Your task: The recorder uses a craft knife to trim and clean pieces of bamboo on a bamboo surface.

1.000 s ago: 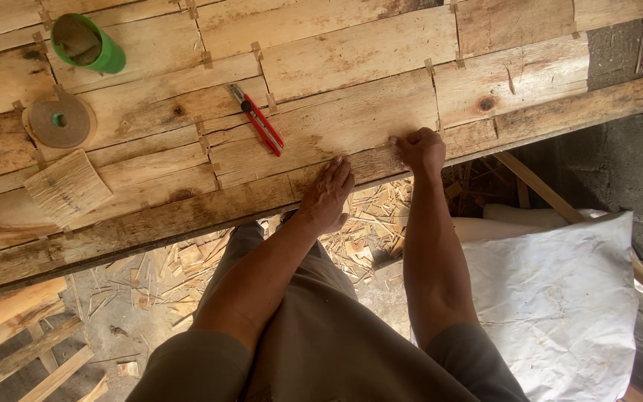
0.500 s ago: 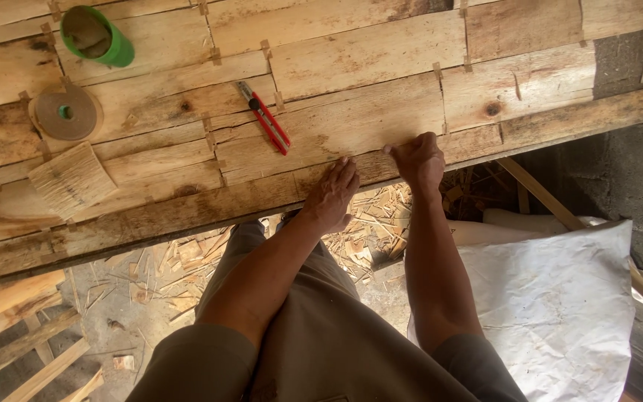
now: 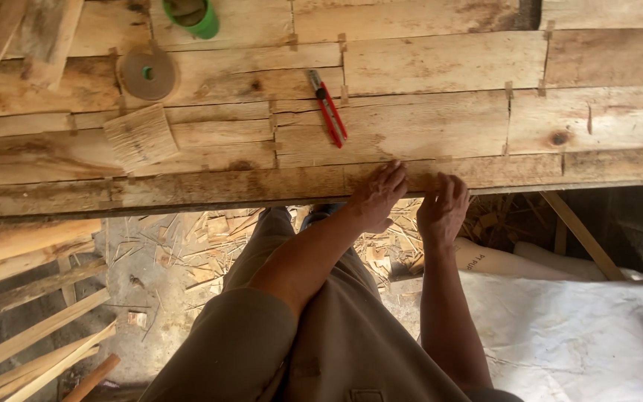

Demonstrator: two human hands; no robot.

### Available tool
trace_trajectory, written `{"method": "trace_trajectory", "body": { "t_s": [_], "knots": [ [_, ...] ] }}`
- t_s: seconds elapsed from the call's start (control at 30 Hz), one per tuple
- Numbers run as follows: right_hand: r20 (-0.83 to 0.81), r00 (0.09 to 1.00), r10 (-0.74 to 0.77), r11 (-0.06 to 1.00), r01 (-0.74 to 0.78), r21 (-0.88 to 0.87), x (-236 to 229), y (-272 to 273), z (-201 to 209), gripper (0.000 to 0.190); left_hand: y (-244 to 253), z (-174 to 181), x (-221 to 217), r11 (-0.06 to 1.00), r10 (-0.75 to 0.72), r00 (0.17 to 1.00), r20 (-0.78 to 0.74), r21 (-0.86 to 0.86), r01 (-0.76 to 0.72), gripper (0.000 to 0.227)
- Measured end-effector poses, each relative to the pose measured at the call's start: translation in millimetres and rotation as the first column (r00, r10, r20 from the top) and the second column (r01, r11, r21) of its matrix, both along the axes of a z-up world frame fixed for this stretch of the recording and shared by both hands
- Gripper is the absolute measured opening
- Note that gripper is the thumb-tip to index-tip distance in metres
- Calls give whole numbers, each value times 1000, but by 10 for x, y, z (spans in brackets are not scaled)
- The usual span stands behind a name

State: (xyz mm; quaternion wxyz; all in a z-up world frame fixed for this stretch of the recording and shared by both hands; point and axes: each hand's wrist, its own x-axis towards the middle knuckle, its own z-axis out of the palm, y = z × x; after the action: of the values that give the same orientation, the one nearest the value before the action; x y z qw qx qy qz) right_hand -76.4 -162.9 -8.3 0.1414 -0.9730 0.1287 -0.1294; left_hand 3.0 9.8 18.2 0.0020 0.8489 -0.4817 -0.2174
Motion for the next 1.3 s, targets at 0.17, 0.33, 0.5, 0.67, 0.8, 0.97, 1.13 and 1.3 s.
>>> {"method": "trace_trajectory", "body": {
  "t_s": [0.17,0.33,0.5,0.67,0.8,0.97,1.13,1.3],
  "knots": [
    [6,997,73,997,-73,-18,-112,330,80,29,10,-262,-40,999,1,999,34,-41,1,103],
    [-57,998,37,991,-44,-127,-98,431,126,35,207,-632,-35,971,44,998,43,-236,-32,94],
    [-266,959,-99,985,57,-161,-65,473,-9,42,1035,-568,257,637,182,954,-238,-710,-299,38],
    [-300,941,-158,978,109,-176,-9,512,-115,35,2293,-664,931,396,621,772,-136,-795,-459,15],
    [-343,909,-235,970,199,-138,-29,533,-270,34,3052,-560,1467,374,849,526,52,-764,-527,16],
    [-309,918,-248,968,226,-106,0,792,-122,36,3428,-775,1796,513,777,615,134,-701,-496,36],
    [-274,902,-334,940,297,-169,128,1168,20,39,3504,-840,1831,488,762,645,49,-700,-522,36],
    [-168,952,-256,965,240,-109,565,1820,325,35,3532,-920,1894,355,758,635,-150,-722,-594,14]
  ]
}}
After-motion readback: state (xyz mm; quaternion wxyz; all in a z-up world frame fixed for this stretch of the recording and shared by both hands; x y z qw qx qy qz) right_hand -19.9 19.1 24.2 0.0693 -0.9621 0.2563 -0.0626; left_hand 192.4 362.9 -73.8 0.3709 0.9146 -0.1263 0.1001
